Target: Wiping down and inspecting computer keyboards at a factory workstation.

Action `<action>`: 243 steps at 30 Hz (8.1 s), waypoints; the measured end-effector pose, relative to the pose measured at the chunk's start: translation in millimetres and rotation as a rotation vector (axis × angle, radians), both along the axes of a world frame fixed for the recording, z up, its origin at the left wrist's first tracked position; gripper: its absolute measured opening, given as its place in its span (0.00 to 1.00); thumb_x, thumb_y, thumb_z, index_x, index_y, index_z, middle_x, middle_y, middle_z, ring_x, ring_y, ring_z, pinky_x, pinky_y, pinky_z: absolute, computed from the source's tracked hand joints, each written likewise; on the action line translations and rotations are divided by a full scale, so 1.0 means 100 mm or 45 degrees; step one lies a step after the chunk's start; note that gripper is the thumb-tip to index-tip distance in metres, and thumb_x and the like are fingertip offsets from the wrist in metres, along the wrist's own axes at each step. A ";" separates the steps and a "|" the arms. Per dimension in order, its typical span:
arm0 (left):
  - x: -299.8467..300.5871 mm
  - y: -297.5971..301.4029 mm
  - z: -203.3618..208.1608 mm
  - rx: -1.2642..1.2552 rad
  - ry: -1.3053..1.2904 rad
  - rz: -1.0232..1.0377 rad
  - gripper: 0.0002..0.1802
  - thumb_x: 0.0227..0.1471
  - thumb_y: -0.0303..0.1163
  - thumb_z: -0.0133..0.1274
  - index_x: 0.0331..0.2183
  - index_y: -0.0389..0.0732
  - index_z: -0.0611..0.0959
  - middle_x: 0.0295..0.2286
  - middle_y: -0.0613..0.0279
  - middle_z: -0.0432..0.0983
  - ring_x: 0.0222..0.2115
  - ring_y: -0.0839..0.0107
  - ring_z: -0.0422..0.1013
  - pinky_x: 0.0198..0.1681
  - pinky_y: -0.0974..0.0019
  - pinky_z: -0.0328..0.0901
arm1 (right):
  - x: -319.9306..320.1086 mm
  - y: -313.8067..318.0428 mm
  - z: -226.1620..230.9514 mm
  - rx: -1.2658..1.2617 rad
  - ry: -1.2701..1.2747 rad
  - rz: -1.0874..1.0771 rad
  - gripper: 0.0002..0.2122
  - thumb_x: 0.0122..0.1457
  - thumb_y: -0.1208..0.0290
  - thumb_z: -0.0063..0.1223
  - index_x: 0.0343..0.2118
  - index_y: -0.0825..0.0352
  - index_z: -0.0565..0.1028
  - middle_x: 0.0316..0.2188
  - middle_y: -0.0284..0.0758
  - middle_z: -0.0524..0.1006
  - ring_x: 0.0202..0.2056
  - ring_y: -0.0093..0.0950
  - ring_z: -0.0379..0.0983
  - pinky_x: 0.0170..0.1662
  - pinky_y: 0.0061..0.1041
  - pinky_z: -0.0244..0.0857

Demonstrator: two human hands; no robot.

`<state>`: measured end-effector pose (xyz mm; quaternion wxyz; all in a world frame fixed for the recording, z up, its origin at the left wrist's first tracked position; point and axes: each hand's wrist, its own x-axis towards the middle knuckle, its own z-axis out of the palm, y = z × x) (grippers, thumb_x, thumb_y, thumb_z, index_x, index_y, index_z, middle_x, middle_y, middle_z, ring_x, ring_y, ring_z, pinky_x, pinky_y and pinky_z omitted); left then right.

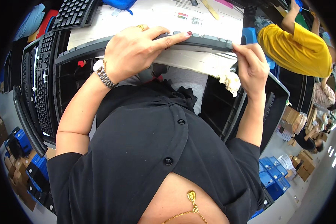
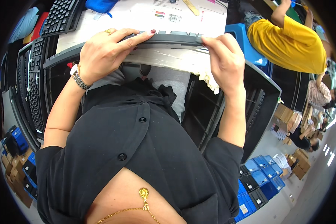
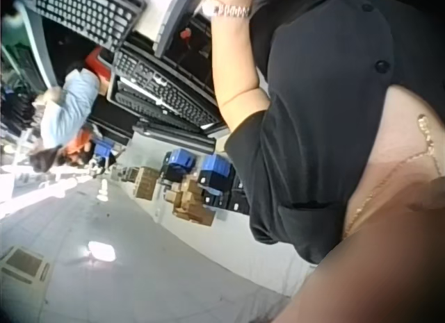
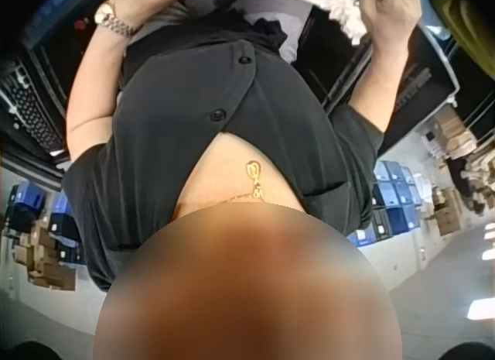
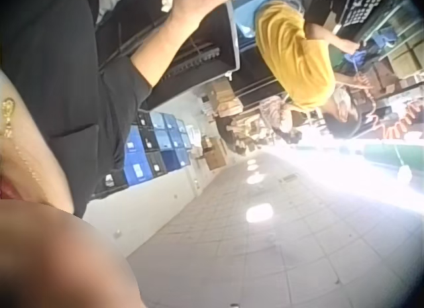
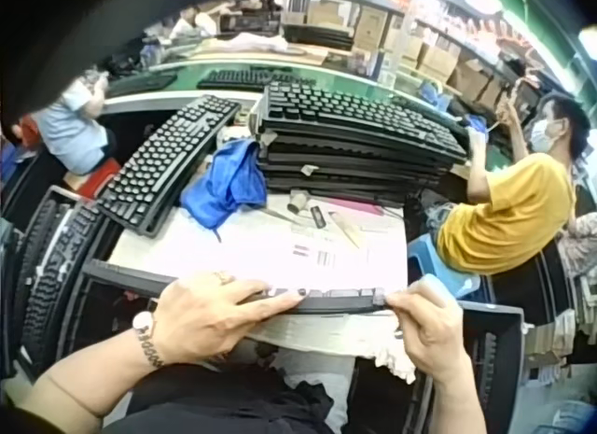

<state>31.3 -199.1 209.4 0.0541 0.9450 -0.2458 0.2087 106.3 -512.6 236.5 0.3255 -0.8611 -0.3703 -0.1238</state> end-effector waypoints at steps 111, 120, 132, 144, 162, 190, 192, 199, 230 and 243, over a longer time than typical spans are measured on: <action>-0.03 0.00 0.03 -0.083 -0.031 -0.029 0.30 0.53 0.30 0.55 0.57 0.65 0.78 0.35 0.75 0.77 0.19 0.76 0.66 0.23 0.73 0.62 | -0.32 0.83 -0.20 -0.064 -0.305 -0.649 0.09 0.59 0.67 0.58 0.34 0.67 0.75 0.22 0.35 0.74 0.19 0.32 0.70 0.24 0.28 0.63; 0.00 0.01 0.06 -0.072 -0.020 -0.022 0.30 0.53 0.31 0.56 0.57 0.65 0.78 0.36 0.75 0.77 0.19 0.76 0.67 0.23 0.73 0.62 | 0.05 -0.10 -0.53 1.536 1.603 -0.661 0.06 0.62 0.67 0.57 0.33 0.64 0.76 0.15 0.27 0.66 0.14 0.18 0.56 0.17 0.17 0.48; -0.07 -0.02 0.03 -0.068 -0.057 -0.020 0.32 0.51 0.29 0.55 0.57 0.66 0.78 0.37 0.76 0.77 0.19 0.76 0.66 0.23 0.73 0.62 | -0.22 0.39 -0.37 1.365 1.017 -0.776 0.08 0.64 0.68 0.55 0.36 0.68 0.77 0.18 0.26 0.67 0.17 0.16 0.57 0.20 0.15 0.51; -0.01 0.01 -0.03 -0.069 -0.083 -0.045 0.32 0.51 0.29 0.54 0.57 0.66 0.78 0.37 0.76 0.77 0.18 0.76 0.63 0.23 0.73 0.62 | -0.41 0.87 -0.27 -0.138 -0.522 -0.746 0.08 0.59 0.68 0.59 0.32 0.67 0.76 0.23 0.33 0.76 0.18 0.27 0.68 0.22 0.25 0.61; -0.04 0.01 -0.03 -0.105 -0.024 0.008 0.38 0.54 0.32 0.56 0.65 0.49 0.66 0.29 0.72 0.76 0.19 0.75 0.66 0.23 0.72 0.63 | -0.14 0.32 -0.36 -0.078 -0.200 -0.827 0.12 0.61 0.63 0.57 0.36 0.69 0.77 0.26 0.37 0.79 0.24 0.32 0.74 0.28 0.31 0.67; 0.05 0.08 0.05 -0.165 -0.033 0.010 0.47 0.48 0.52 0.63 0.64 0.43 0.65 0.35 0.66 0.81 0.26 0.69 0.77 0.30 0.69 0.70 | 0.14 0.49 -0.52 1.101 1.054 -0.340 0.24 0.74 0.57 0.32 0.52 0.73 0.76 0.46 0.44 0.81 0.50 0.34 0.75 0.62 0.32 0.58; 0.09 0.09 -0.03 -0.340 -0.218 -0.097 0.42 0.51 0.53 0.61 0.60 0.42 0.69 0.36 0.65 0.81 0.31 0.67 0.79 0.35 0.67 0.71 | 0.14 0.59 -0.59 0.952 0.754 -0.514 0.21 0.72 0.65 0.35 0.41 0.74 0.81 0.51 0.42 0.78 0.53 0.31 0.71 0.62 0.28 0.57; -0.58 0.47 0.01 -0.944 -0.408 -0.190 0.11 0.50 0.34 0.66 0.23 0.44 0.80 0.32 0.69 0.82 0.36 0.68 0.79 0.43 0.66 0.70 | 0.13 0.76 -0.57 1.133 0.856 -0.481 0.21 0.72 0.65 0.36 0.36 0.75 0.82 0.53 0.41 0.77 0.53 0.30 0.70 0.64 0.26 0.54; -0.72 1.32 -0.81 -2.532 0.564 0.641 0.25 0.69 0.43 0.46 0.56 0.33 0.77 0.54 0.54 0.74 0.51 0.72 0.70 0.55 0.70 0.64 | 0.61 0.32 -0.14 0.972 1.425 -0.843 0.43 0.67 0.33 0.31 0.67 0.72 0.59 0.61 0.64 0.64 0.64 0.52 0.60 0.68 0.42 0.48; -0.84 1.25 -0.64 -2.596 0.754 0.802 0.28 0.66 0.44 0.50 0.60 0.37 0.73 0.55 0.52 0.73 0.50 0.68 0.71 0.52 0.70 0.64 | 0.76 0.19 -0.37 0.804 1.538 -0.771 0.43 0.66 0.33 0.32 0.67 0.72 0.59 0.62 0.62 0.63 0.65 0.51 0.60 0.67 0.41 0.51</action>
